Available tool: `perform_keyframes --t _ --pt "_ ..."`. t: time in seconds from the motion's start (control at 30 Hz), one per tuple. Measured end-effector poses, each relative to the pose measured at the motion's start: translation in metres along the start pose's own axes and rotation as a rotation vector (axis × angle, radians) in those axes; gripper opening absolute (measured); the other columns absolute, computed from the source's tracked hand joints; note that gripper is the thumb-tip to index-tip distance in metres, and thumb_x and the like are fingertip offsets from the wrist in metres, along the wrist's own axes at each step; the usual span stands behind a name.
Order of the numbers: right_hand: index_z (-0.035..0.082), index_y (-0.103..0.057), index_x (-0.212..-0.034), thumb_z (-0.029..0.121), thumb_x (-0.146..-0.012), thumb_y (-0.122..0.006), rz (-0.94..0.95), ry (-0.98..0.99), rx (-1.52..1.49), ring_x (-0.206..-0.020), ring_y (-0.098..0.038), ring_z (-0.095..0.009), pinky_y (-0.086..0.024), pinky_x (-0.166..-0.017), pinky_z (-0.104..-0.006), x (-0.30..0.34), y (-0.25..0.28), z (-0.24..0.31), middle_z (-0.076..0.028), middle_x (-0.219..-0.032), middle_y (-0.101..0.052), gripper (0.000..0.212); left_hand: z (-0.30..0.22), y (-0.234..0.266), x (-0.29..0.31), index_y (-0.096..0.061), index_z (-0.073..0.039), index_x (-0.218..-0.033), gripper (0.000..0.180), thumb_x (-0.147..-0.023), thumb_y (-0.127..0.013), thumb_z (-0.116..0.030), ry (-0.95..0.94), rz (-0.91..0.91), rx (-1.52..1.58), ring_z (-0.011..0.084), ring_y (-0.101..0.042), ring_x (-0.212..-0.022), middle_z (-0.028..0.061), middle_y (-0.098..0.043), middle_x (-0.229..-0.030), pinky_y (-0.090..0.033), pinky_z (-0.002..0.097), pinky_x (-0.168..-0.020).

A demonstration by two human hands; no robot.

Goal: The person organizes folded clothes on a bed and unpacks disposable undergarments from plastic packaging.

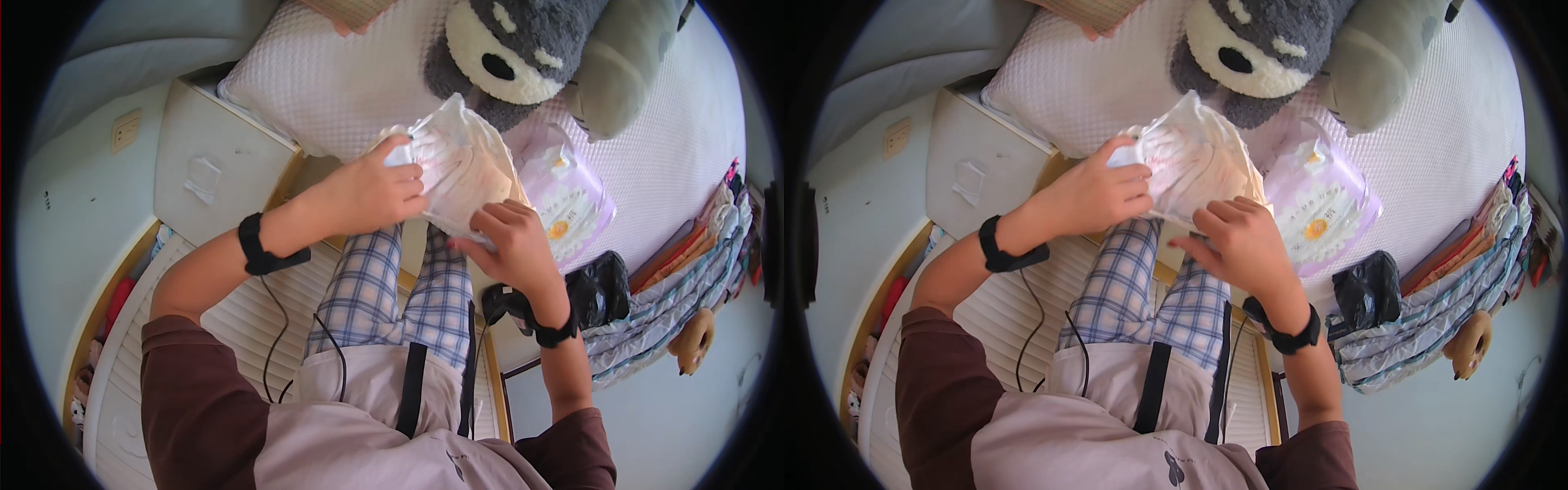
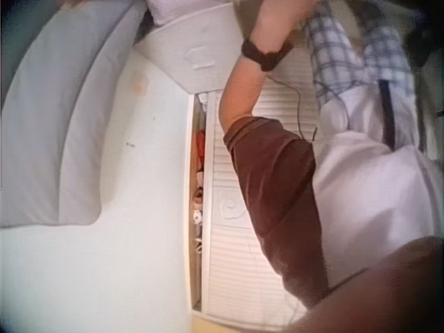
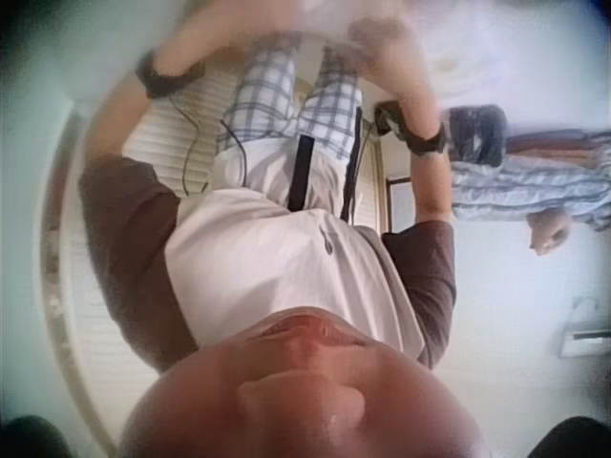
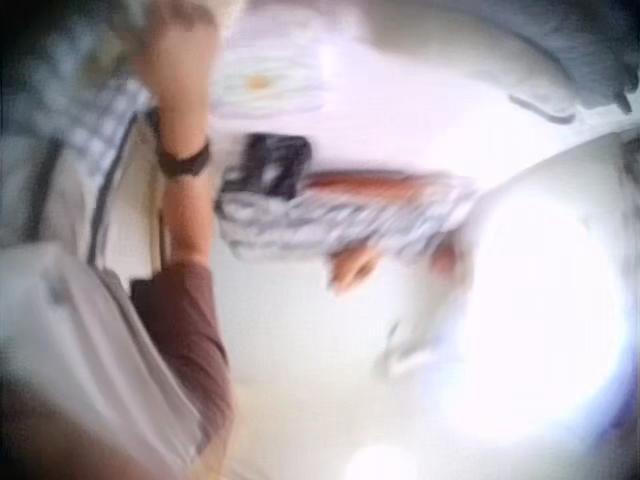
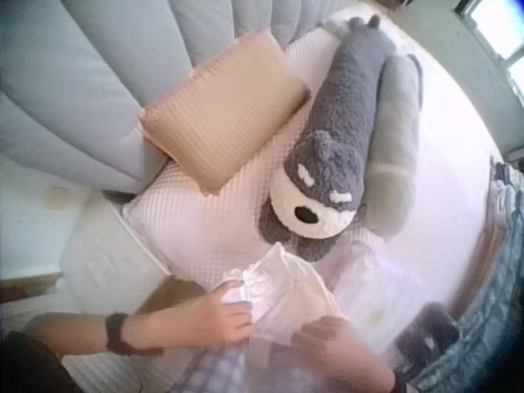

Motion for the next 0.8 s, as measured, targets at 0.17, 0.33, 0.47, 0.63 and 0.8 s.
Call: perform_keyframes --t 0.17,0.33,0.47,0.63,0.8 --pt "0.005 -0.047 -0.063 0.034 -0.061 -0.073 0.067 0.026 0.029 -0.055 -0.048 -0.024 -0.040 -0.054 -0.0324 0.052 0.009 0.005 -0.006 -0.062 -0.046 0.039 -0.049 0.014 -0.010 -0.050 -0.011 -0.069 0.006 -0.066 -0.056 -0.012 -0.087 -0.033 0.009 0.0139 -0.054 -0.074 -0.0010 -0.050 -0.066 -0.042 0.0366 -0.087" --pt "0.000 -0.055 -0.095 0.032 -0.060 -0.076 -0.056 -0.244 0.043 -0.060 -0.053 -0.026 -0.044 -0.057 -0.0341 0.112 0.024 -0.007 -0.010 -0.080 -0.053 0.051 -0.086 0.042 -0.024 -0.053 -0.011 -0.066 0.006 -0.064 -0.060 -0.010 -0.120 -0.147 -0.026 0.0111 -0.051 -0.069 -0.0032 -0.046 -0.064 -0.043 0.0321 -0.079" --pt "-0.004 -0.048 -0.116 0.022 -0.071 -0.070 -0.092 -0.629 -0.199 -0.068 -0.059 -0.030 -0.047 -0.061 -0.0354 0.150 0.054 -0.021 -0.019 -0.095 -0.057 0.056 -0.123 0.056 -0.041 -0.055 -0.012 -0.066 0.006 -0.064 -0.060 -0.009 -0.192 -0.192 -0.109 0.0102 -0.053 -0.071 -0.0040 -0.049 -0.065 -0.043 0.0315 -0.079" --pt "0.000 -0.039 -0.126 -0.001 -0.073 -0.064 -0.362 -1.071 -0.588 -0.077 -0.062 -0.034 -0.049 -0.064 -0.0349 0.221 0.082 -0.028 -0.023 -0.111 -0.054 0.059 -0.160 0.080 -0.071 -0.054 -0.019 -0.061 0.011 -0.065 -0.061 -0.013 -0.158 -0.333 -0.131 0.0056 -0.055 -0.084 -0.0070 -0.060 -0.081 -0.033 0.0450 -0.090" --pt "0.001 -0.030 -0.132 0.000 -0.058 -0.074 -0.480 -0.912 -0.317 -0.105 -0.050 -0.040 -0.047 -0.080 -0.0371 0.260 0.063 -0.063 -0.026 -0.123 -0.045 0.086 -0.167 0.040 -0.151 -0.056 -0.017 -0.067 0.010 -0.063 -0.064 -0.013 -0.041 -0.479 0.024 0.0179 -0.048 -0.103 -0.0038 -0.059 -0.102 -0.029 0.0479 -0.092"
Point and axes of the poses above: each hand's wrist, its own x-axis away from the middle knuckle, its own y-axis out of the back of the hand, z = x × y, the point moved 7 cm from there along -x, towards the middle knuckle
